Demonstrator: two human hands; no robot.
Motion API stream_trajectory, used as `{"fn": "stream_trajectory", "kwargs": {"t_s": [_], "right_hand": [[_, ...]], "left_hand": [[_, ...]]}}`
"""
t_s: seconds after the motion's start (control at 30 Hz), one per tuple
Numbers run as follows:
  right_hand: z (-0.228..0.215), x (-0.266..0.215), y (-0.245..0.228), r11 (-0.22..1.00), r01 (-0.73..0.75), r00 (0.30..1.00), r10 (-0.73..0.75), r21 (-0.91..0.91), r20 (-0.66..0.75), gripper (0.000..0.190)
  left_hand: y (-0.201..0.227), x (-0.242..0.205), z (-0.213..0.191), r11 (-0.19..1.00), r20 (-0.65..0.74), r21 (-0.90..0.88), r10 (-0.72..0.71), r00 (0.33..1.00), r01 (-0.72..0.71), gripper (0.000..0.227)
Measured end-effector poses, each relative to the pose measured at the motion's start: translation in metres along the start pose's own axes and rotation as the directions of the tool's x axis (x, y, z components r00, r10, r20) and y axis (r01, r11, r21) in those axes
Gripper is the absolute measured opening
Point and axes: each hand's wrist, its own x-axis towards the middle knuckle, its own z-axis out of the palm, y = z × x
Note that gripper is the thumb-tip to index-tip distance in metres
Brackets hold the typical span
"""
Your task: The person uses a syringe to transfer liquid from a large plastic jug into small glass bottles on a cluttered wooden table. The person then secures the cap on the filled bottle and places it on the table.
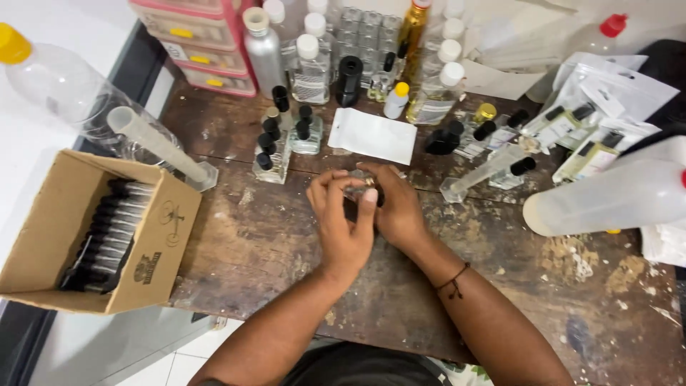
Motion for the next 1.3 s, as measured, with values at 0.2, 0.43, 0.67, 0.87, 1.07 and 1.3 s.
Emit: {"fn": "stream_trajectory", "kwargs": {"t_s": [0.2,0.43,0.67,0.87,1.07,1.3], "right_hand": [[0.017,0.014,-0.004,0.999,-0.049,0.994,0.051,-0.016,0.101,0.053],[0.033,-0.006,0.074,0.996,0.01,0.995,-0.019,0.087,0.103,0.067],[0.033,0.019,0.016,0.982,-0.187,0.961,0.184,-0.008,0.206,0.062],[0.046,0.036,-0.007,0.957,-0.283,0.936,0.289,-0.06,0.203,0.053],[0.058,0.044,-0.01,0.956,-0.276,0.937,0.291,-0.101,0.192,0.049],[0.071,0.044,0.004,0.979,-0.154,0.977,0.171,-0.133,0.126,0.038]], "left_hand": [[-0.027,-0.014,0.013,0.95,-0.091,-0.188,-0.268,0.959,0.247,0.02],[0.0,-0.02,0.017,0.958,-0.11,-0.26,0.093,0.99,-0.119,0.025],[0.025,-0.029,0.009,0.88,0.198,-0.371,0.387,0.901,-0.296,0.029],[0.017,-0.029,0.011,0.866,0.154,-0.406,0.38,0.912,-0.292,0.027],[0.02,-0.025,0.008,0.902,0.18,-0.37,0.304,0.935,-0.222,0.035],[0.024,-0.02,0.004,0.91,0.217,-0.37,0.28,0.935,-0.186,0.035]]}}
